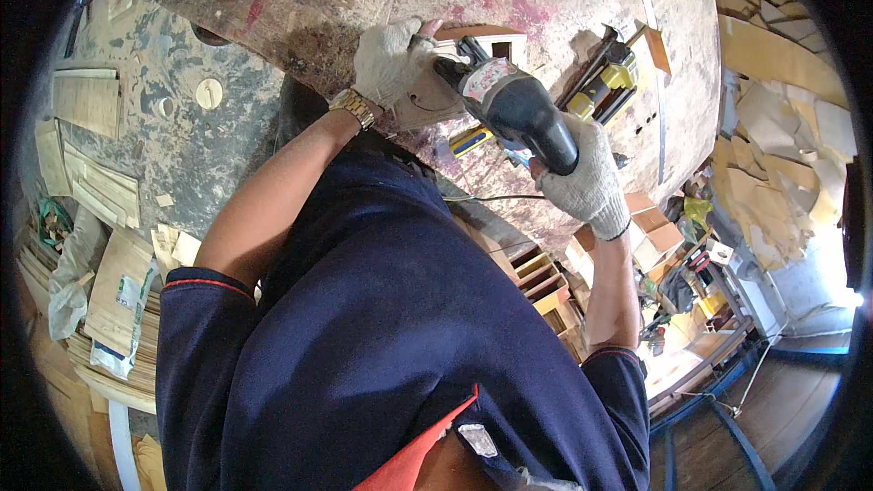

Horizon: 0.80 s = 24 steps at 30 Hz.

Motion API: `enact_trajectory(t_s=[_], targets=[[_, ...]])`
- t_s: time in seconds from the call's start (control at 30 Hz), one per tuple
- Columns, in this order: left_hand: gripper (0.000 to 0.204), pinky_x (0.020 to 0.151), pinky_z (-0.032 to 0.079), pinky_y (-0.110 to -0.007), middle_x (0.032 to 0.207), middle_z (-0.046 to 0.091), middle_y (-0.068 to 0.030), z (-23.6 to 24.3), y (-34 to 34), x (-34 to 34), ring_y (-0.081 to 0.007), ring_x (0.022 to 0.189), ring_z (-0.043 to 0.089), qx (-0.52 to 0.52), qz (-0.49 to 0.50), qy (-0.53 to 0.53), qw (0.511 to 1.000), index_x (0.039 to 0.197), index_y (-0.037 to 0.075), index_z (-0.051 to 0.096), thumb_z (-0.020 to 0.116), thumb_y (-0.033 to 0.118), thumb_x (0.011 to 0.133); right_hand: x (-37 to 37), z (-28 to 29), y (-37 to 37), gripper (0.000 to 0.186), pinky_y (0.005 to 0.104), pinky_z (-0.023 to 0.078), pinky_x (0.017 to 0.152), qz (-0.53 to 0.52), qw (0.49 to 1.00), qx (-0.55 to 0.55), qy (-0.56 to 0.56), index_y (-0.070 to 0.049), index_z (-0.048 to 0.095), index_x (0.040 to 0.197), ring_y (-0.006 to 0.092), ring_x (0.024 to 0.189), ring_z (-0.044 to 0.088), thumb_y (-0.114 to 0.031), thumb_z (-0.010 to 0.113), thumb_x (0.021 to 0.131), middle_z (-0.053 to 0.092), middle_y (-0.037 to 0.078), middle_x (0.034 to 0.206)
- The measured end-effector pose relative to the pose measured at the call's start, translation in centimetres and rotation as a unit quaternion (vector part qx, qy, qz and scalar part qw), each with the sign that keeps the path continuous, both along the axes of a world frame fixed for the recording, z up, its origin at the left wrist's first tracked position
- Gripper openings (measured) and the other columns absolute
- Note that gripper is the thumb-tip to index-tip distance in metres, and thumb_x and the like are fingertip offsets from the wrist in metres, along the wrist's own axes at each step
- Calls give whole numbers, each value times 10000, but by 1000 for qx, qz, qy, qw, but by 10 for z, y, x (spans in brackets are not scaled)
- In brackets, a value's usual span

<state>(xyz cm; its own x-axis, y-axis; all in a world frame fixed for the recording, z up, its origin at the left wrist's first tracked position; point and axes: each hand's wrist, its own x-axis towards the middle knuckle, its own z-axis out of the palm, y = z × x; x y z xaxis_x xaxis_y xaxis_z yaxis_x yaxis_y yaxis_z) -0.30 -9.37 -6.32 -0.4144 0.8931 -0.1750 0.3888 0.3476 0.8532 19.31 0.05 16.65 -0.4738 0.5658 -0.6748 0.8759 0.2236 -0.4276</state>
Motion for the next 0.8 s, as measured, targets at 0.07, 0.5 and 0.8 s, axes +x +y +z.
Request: enact_trajectory(t_s=[0.07,0.5,0.8], targets=[[395,601,514,-459,737,670,-204,0,2,-5,-402,687,671,62,-11,-15,998,928,84,736,601,451,988,0,0,-6,328,406,519,656,-15,1000,-11,-6,12,680,998,311,626,647,-141,697,709,635,206,698],[485,647,482,-482,760,637,-226,-10,29,-31,-416,702,632,56,-233,62,969,820,62,703,594,503,990,-7,-5,-74,301,381,520,660,-198,980,10,15,27,701,984,217,632,647,-137,694,731,684,163,708],[321,663,514,-519,799,684,-172,12,4,-13,-390,737,671,27,27,88,995,951,89,668,550,380,1017,-6,-7,-91,262,378,536,683,-239,970,28,12,40,703,953,260,712,729,-120,714,746,709,196,750]])
